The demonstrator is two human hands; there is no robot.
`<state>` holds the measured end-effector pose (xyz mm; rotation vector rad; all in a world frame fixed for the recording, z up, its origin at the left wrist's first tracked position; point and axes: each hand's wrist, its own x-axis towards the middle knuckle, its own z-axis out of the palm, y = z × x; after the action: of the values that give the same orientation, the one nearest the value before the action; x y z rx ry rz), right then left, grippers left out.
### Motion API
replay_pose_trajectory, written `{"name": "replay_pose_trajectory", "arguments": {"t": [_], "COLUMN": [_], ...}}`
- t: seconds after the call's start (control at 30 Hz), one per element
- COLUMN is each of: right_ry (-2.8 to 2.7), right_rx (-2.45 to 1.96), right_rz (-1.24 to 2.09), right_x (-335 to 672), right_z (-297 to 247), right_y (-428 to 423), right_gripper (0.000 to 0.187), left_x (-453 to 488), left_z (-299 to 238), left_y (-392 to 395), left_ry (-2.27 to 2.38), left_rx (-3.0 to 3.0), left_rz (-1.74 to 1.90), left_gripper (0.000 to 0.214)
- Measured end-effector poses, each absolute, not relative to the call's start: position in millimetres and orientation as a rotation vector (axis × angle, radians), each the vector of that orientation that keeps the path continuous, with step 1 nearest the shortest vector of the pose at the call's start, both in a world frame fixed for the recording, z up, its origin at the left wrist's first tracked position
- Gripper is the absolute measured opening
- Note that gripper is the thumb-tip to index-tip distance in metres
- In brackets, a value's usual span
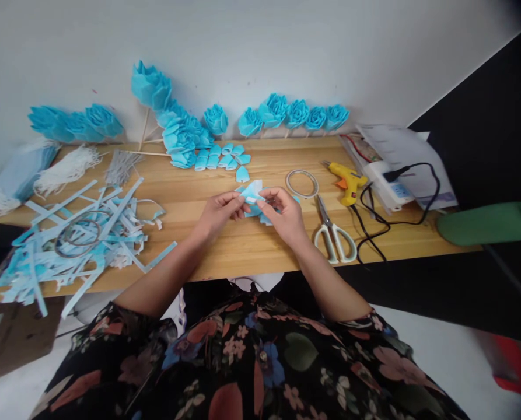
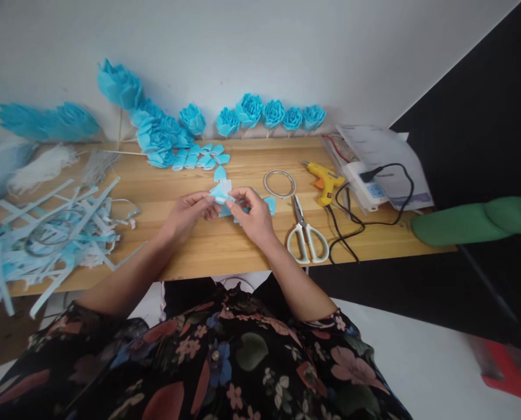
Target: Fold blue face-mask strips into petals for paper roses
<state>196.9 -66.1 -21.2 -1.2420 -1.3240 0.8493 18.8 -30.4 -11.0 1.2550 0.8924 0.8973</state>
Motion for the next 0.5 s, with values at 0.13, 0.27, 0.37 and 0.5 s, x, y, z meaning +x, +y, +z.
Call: {"name": "replay_pose_trajectory", "arguments": {"t": [0.13, 0.27, 0.37, 0.5], "right_ry": [-1.379, -1.445, -1.563, -1.681], "right_rx": [-1.277, -1.259, -1.237, -1.191], "right_rz": [0.813, 0.767, 0.669, 0.541], "right_x": [198.1, 197.5, 196.9, 196.7], "right_z": [-20.6, -20.6, -20.3, -18.9], "right_y": [-67.3, -68.6, -69.9, -71.7], "right_gripper": [0.008, 0.004, 0.004, 0.008], "left_x": [18.8, 18.4, 17.9, 17.5], "left_z": [-8.8, -6.3, -6.8, -9.5], "left_y": [-31.7, -31.7, -29.9, -26.6], "left_ry": [0.888, 0.936, 0.970, 1.016], "left_rx": [1.244, 1.265, 1.268, 1.267], "left_rz": [0.919, 0.941, 0.966, 0.976], "left_gripper": [0.040, 0.044, 0.039, 0.032]}}
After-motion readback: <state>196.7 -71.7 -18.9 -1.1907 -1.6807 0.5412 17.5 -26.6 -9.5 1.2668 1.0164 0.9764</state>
